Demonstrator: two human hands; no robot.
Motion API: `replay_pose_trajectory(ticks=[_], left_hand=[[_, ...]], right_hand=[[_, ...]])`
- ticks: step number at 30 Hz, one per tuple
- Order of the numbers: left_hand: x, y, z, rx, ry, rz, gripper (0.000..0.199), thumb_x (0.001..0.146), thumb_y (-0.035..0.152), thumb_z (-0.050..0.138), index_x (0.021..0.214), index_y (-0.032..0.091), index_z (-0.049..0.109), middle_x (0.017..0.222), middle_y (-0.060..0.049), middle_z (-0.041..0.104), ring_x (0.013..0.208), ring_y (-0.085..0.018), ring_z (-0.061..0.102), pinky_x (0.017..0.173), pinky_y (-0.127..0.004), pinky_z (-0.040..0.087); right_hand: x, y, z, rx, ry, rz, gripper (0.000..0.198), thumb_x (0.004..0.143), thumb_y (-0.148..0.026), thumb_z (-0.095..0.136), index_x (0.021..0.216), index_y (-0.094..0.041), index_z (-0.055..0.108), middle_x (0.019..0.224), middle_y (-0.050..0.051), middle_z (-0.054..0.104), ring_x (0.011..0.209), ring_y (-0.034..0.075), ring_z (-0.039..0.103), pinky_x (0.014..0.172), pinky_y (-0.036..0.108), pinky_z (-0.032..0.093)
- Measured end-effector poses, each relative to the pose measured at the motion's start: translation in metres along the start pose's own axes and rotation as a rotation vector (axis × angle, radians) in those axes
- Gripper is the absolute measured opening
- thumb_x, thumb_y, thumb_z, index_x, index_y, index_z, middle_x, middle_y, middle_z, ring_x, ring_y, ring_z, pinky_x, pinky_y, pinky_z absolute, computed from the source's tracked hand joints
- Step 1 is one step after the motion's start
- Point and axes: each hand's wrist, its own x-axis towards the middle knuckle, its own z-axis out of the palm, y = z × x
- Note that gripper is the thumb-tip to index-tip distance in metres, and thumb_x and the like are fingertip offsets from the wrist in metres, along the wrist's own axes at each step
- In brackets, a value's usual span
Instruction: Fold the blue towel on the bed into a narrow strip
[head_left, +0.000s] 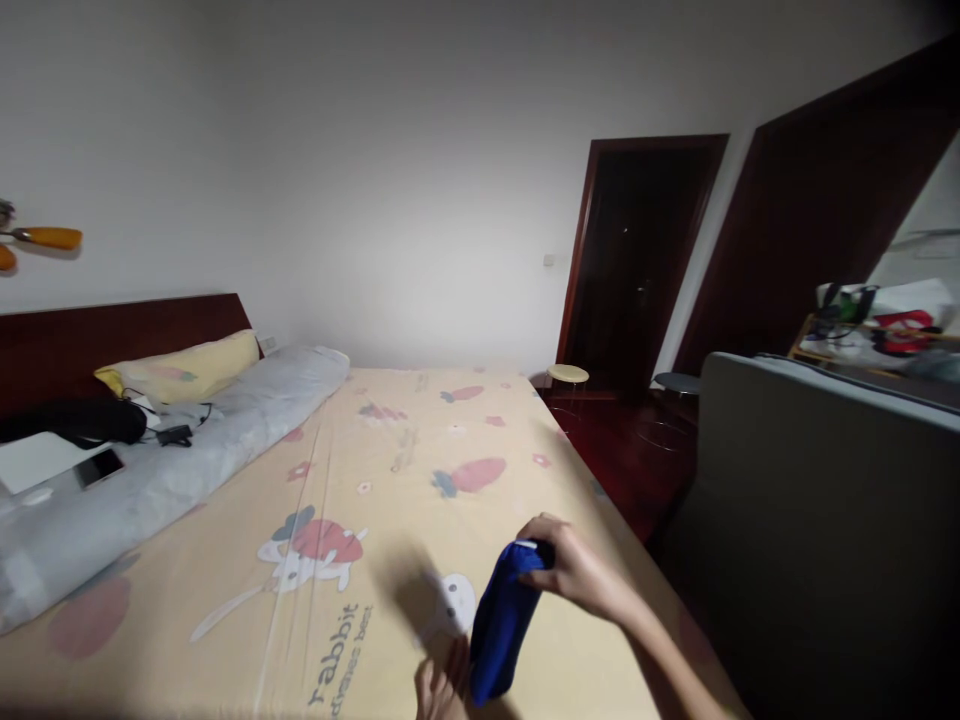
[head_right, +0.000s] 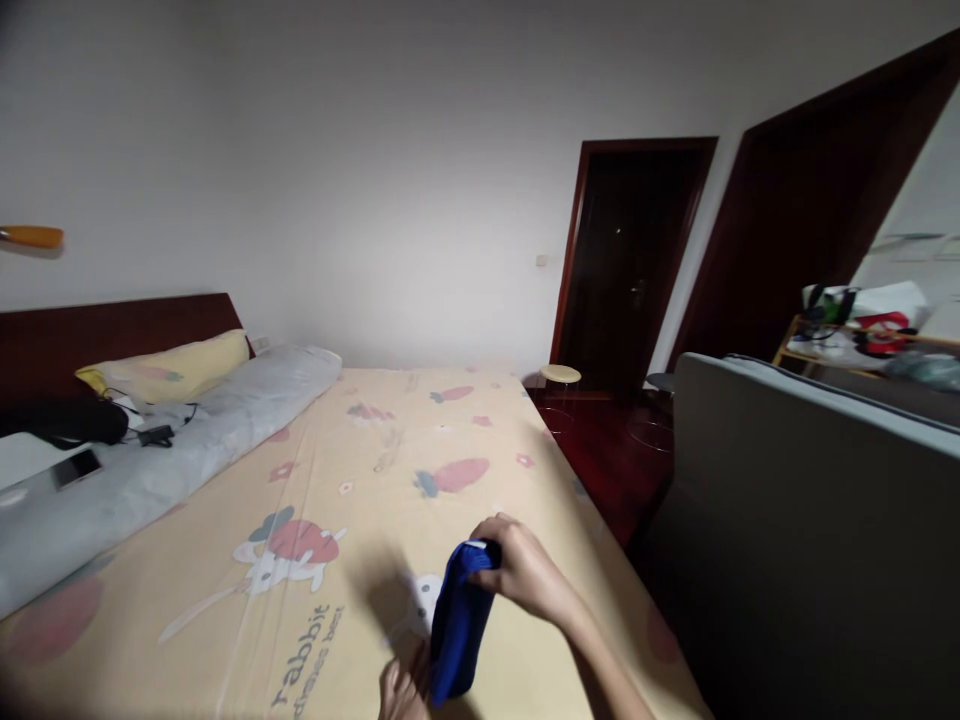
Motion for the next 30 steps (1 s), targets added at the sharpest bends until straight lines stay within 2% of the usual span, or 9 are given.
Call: replay_pose_trajectory(ticks=[2, 4, 8, 11, 13, 18, 22, 26, 30], left_hand=[[0.001, -0.003, 0.007, -0.038, -0.045, 0.008, 0.060, 0.083, 0.049, 0.049, 0.140, 0.041, 0.033, 0.155, -0.002, 0.037, 0.142, -0.030, 0.033, 0.117, -0.060, 0.025], [0.002, -0.006, 0.011, -0.059, -0.059, 0.044, 0.063, 0.084, 0.048, 0.043, 0.141, 0.040, 0.020, 0.156, 0.002, 0.030, 0.144, -0.029, 0.030, 0.119, -0.057, 0.025], [0.001, -0.013, 0.011, -0.027, -0.035, 0.151, 0.083, 0.075, 0.050, 0.055, 0.139, 0.042, 0.003, 0.155, 0.007, 0.019, 0.144, -0.030, 0.026, 0.118, -0.054, 0.029], [-0.001, -0.015, 0.007, -0.038, -0.033, 0.165, 0.089, 0.072, 0.047, 0.061, 0.138, 0.041, 0.002, 0.155, 0.006, 0.019, 0.143, -0.032, 0.026, 0.118, -0.052, 0.029], [-0.001, -0.015, 0.009, -0.052, -0.038, 0.156, 0.088, 0.072, 0.044, 0.061, 0.138, 0.042, 0.003, 0.155, 0.006, 0.019, 0.144, -0.032, 0.026, 0.118, -0.053, 0.028], [0.007, -0.020, 0.027, -0.088, -0.013, 0.102, 0.063, 0.085, 0.040, 0.042, 0.136, 0.048, 0.005, 0.153, 0.012, 0.022, 0.143, -0.027, 0.028, 0.118, -0.057, 0.029], [0.015, -0.025, 0.046, -0.071, 0.019, 0.049, 0.054, 0.087, 0.040, 0.038, 0.133, 0.051, 0.012, 0.149, 0.013, 0.032, 0.139, -0.024, 0.036, 0.115, -0.053, 0.035], [0.018, -0.027, 0.057, -0.002, 0.111, 0.038, 0.055, 0.087, 0.037, 0.040, 0.132, 0.054, 0.014, 0.146, 0.017, 0.036, 0.136, -0.022, 0.041, 0.113, -0.047, 0.040], [0.017, -0.027, 0.059, -0.061, 0.101, 0.040, 0.055, 0.087, 0.036, 0.040, 0.133, 0.051, 0.014, 0.148, 0.015, 0.034, 0.138, -0.024, 0.037, 0.116, -0.049, 0.036]], right_hand=[[-0.005, 0.014, -0.026, -0.052, -0.004, 0.021, 0.027, 0.059, -0.026, 0.071, 0.085, -0.023, 0.066, 0.087, 0.002, 0.063, 0.082, 0.018, 0.056, 0.074, 0.031, 0.044], [-0.010, 0.032, -0.041, -0.094, -0.008, 0.030, 0.026, 0.060, -0.024, 0.070, 0.085, -0.023, 0.066, 0.086, 0.001, 0.064, 0.080, 0.017, 0.057, 0.073, 0.030, 0.044], [-0.017, 0.073, -0.040, -0.188, -0.011, 0.068, 0.028, 0.060, -0.023, 0.068, 0.088, -0.022, 0.067, 0.088, 0.003, 0.067, 0.079, 0.017, 0.059, 0.073, 0.030, 0.045], [-0.015, 0.098, -0.037, -0.281, -0.022, 0.085, 0.027, 0.061, -0.023, 0.066, 0.089, -0.022, 0.068, 0.089, 0.004, 0.069, 0.082, 0.018, 0.061, 0.075, 0.030, 0.045], [-0.011, 0.109, -0.045, -0.338, -0.014, 0.079, 0.027, 0.063, -0.021, 0.064, 0.089, -0.022, 0.068, 0.088, 0.004, 0.070, 0.081, 0.018, 0.062, 0.074, 0.028, 0.046], [0.015, 0.123, -0.096, -0.444, 0.073, 0.067, 0.024, 0.066, -0.019, 0.061, 0.088, -0.022, 0.068, 0.091, 0.005, 0.072, 0.083, 0.019, 0.065, 0.074, 0.028, 0.047], [0.037, 0.139, -0.125, -0.559, 0.250, 0.044, 0.027, 0.076, -0.027, 0.054, 0.100, -0.022, 0.063, 0.104, 0.008, 0.069, 0.095, 0.023, 0.063, 0.081, 0.033, 0.047], [0.036, 0.175, -0.118, -0.673, 0.409, 0.039, 0.033, 0.083, -0.031, 0.043, 0.110, -0.019, 0.058, 0.112, 0.013, 0.065, 0.101, 0.025, 0.059, 0.089, 0.037, 0.046], [0.000, 0.228, -0.068, -0.772, 0.442, 0.082, 0.032, 0.079, -0.025, 0.043, 0.103, -0.015, 0.062, 0.100, 0.017, 0.069, 0.094, 0.030, 0.062, 0.085, 0.043, 0.050]])
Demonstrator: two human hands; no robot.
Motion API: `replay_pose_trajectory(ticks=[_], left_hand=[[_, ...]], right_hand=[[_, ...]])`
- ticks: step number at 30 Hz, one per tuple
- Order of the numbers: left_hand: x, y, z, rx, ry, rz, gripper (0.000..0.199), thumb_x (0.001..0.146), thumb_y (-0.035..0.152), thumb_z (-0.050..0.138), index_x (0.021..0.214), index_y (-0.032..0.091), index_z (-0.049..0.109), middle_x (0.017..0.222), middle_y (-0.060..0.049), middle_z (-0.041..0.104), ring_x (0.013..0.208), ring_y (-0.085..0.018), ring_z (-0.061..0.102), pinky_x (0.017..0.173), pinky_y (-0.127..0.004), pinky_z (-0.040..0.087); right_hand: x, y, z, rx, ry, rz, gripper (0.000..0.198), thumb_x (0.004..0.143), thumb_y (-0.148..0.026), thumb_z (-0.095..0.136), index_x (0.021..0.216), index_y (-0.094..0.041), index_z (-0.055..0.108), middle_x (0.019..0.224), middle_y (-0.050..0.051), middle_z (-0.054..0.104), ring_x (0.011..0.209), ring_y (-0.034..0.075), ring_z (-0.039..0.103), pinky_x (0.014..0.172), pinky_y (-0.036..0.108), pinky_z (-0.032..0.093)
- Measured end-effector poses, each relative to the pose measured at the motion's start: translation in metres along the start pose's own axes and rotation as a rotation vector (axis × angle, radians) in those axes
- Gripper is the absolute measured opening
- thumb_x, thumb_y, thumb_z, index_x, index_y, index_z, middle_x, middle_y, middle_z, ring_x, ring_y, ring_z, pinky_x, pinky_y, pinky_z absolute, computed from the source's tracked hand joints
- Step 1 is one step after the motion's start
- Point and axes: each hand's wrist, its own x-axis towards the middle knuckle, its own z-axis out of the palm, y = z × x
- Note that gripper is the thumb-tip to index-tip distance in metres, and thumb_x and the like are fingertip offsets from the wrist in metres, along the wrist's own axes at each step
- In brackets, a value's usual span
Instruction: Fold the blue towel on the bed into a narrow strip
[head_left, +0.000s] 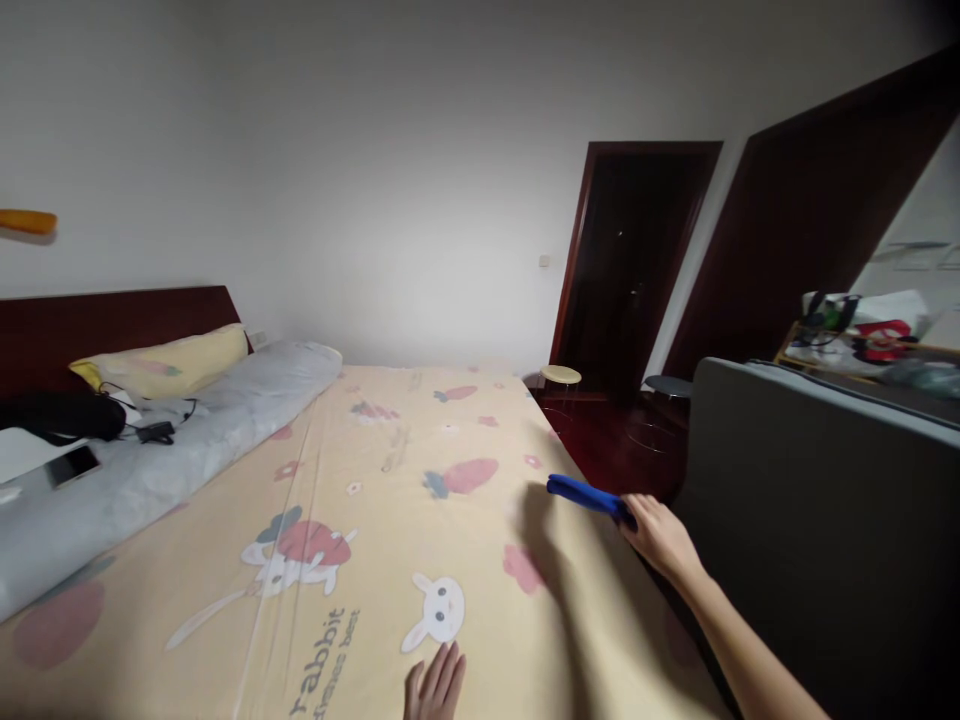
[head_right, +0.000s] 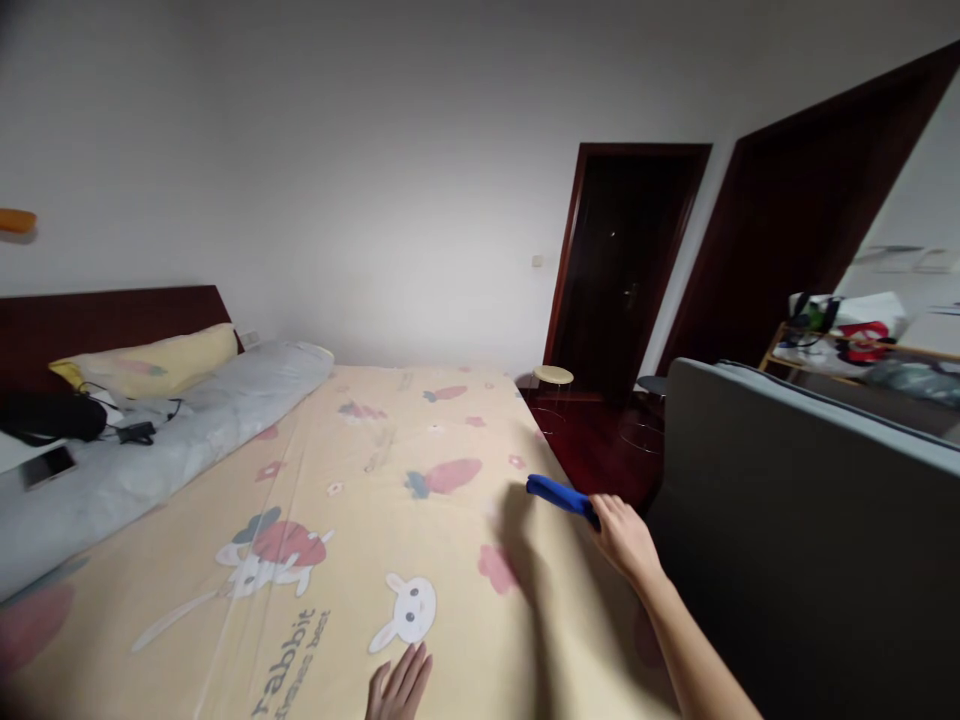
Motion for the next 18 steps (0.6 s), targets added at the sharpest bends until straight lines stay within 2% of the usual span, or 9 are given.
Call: replay_pose_trajectory(ticks=[3, 7, 10, 12, 14, 16, 18], left_hand=[[0.000, 0.001, -0.004, -0.039, -0.053, -0.009, 0.052, 0.088, 0.043, 0.036, 0.133, 0.051, 0.013, 0.149, 0.014, 0.031, 0.140, -0.024, 0.034, 0.117, -0.052, 0.034], [-0.003, 0.002, -0.012, -0.039, -0.060, 0.065, 0.054, 0.089, 0.048, 0.033, 0.135, 0.051, 0.008, 0.151, 0.013, 0.031, 0.140, -0.023, 0.035, 0.115, -0.049, 0.037], [-0.007, 0.002, -0.015, 0.018, 0.003, 0.111, 0.061, 0.087, 0.046, 0.040, 0.137, 0.049, 0.005, 0.151, 0.012, 0.032, 0.138, -0.023, 0.040, 0.111, -0.047, 0.038], [-0.009, 0.000, -0.015, 0.090, 0.065, 0.163, 0.073, 0.083, 0.046, 0.048, 0.140, 0.045, 0.002, 0.152, 0.009, 0.034, 0.136, -0.025, 0.045, 0.108, -0.046, 0.037], [-0.008, -0.003, -0.014, 0.166, 0.128, 0.260, 0.086, 0.077, 0.052, 0.055, 0.142, 0.037, 0.000, 0.151, 0.004, 0.036, 0.133, -0.027, 0.048, 0.104, -0.043, 0.036], [-0.007, -0.006, -0.014, 0.223, 0.194, 0.345, 0.093, 0.074, 0.058, 0.055, 0.144, 0.031, 0.001, 0.150, 0.001, 0.039, 0.130, -0.025, 0.050, 0.100, -0.041, 0.034], [-0.007, -0.008, -0.014, 0.255, 0.254, 0.381, 0.092, 0.075, 0.060, 0.053, 0.146, 0.030, 0.003, 0.148, 0.000, 0.043, 0.128, -0.023, 0.052, 0.097, -0.040, 0.032]], right_hand=[[-0.068, 0.006, 0.052, -0.065, 0.001, 0.043, 0.035, 0.074, -0.018, 0.042, 0.099, -0.015, 0.066, 0.103, 0.021, 0.070, 0.096, 0.036, 0.064, 0.084, 0.051, 0.052], [-0.155, 0.013, 0.118, -0.126, -0.006, 0.034, 0.037, 0.072, -0.017, 0.042, 0.092, -0.029, 0.071, 0.099, 0.013, 0.074, 0.096, 0.033, 0.067, 0.082, 0.049, 0.056], [-0.196, 0.012, 0.147, -0.135, -0.018, 0.043, 0.041, 0.072, -0.018, 0.041, 0.094, -0.032, 0.073, 0.100, 0.009, 0.075, 0.097, 0.032, 0.068, 0.085, 0.049, 0.057], [-0.210, 0.009, 0.152, -0.128, -0.007, 0.028, 0.044, 0.071, -0.018, 0.040, 0.095, -0.032, 0.074, 0.099, 0.008, 0.076, 0.095, 0.031, 0.069, 0.081, 0.047, 0.059], [-0.218, 0.010, 0.145, -0.103, 0.007, -0.009, 0.045, 0.070, -0.019, 0.041, 0.098, -0.030, 0.074, 0.101, 0.007, 0.076, 0.094, 0.030, 0.070, 0.077, 0.043, 0.061], [-0.227, 0.020, 0.126, -0.044, 0.001, -0.077, 0.044, 0.072, -0.023, 0.044, 0.105, -0.030, 0.072, 0.108, 0.005, 0.074, 0.097, 0.027, 0.069, 0.077, 0.039, 0.061], [-0.244, 0.039, 0.098, 0.031, 0.010, -0.092, 0.039, 0.074, -0.030, 0.050, 0.107, -0.035, 0.070, 0.110, 0.002, 0.074, 0.099, 0.025, 0.069, 0.080, 0.037, 0.061]])
